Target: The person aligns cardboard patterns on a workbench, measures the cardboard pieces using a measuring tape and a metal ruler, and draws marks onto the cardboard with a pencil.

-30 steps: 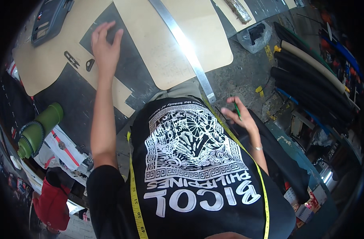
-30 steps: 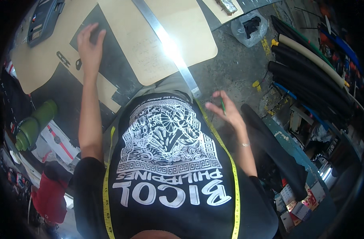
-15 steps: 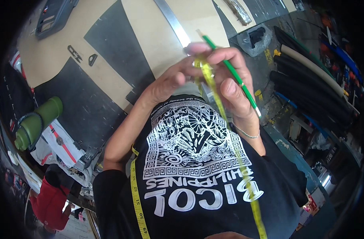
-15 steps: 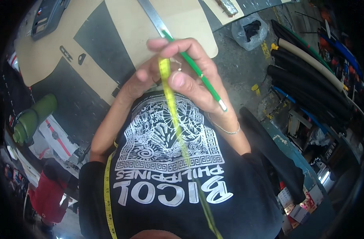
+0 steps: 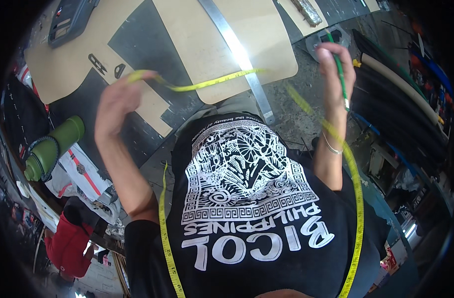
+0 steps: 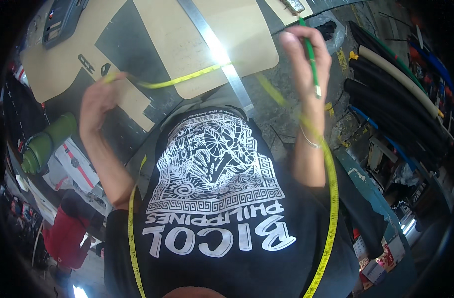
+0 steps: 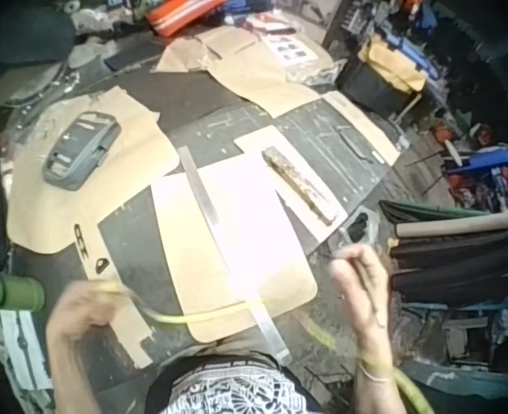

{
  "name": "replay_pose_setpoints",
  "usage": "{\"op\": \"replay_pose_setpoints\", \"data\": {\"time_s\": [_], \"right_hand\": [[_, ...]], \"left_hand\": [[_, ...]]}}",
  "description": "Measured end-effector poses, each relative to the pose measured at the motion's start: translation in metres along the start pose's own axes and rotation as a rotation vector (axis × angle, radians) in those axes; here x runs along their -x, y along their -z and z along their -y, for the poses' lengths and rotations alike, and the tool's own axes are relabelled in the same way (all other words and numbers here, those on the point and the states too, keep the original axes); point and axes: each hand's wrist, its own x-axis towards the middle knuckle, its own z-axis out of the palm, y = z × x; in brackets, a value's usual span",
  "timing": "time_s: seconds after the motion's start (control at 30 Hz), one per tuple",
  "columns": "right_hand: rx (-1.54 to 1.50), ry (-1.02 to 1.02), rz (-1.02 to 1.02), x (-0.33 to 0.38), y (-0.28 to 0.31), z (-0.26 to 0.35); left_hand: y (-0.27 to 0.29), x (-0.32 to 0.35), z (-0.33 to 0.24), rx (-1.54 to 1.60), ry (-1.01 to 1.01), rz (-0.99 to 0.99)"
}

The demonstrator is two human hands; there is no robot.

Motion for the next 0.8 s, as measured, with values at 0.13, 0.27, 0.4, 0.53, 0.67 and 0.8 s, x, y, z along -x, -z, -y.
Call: {"op": "replay_pose_setpoints", "data": {"time_s": [0.13,0.27,0.4,0.53,0.67,0.8], "right_hand": [[-0.025,0.315,0.296,-0.009,-0.065,0.008],[-0.349,-0.207,0.799,0.002,-0.125,0.02],[0.01,0.162,0.554,-0.022,-0.148,-0.023],[0.158,0.333,0.451,-0.041,-0.168,-0.047],[0.224,0.454,0.423,-0.047,-0.185,-0.054],[0.338,0.408,0.385,-0.041,-0.193,-0.062]], "left_hand": [[-0.083,-0.042,-0.023,-0.352,0.059,0.241],[-0.083,-0.077,-0.013,-0.32,0.07,0.284],[-0.064,-0.1,0.005,-0.516,0.095,-0.094],[-0.057,-0.11,0.044,-0.5,0.119,-0.293],[-0.06,-0.116,0.065,-0.696,-0.096,-0.508],[-0.069,-0.114,0.062,-0.709,0.029,-0.575]]}}
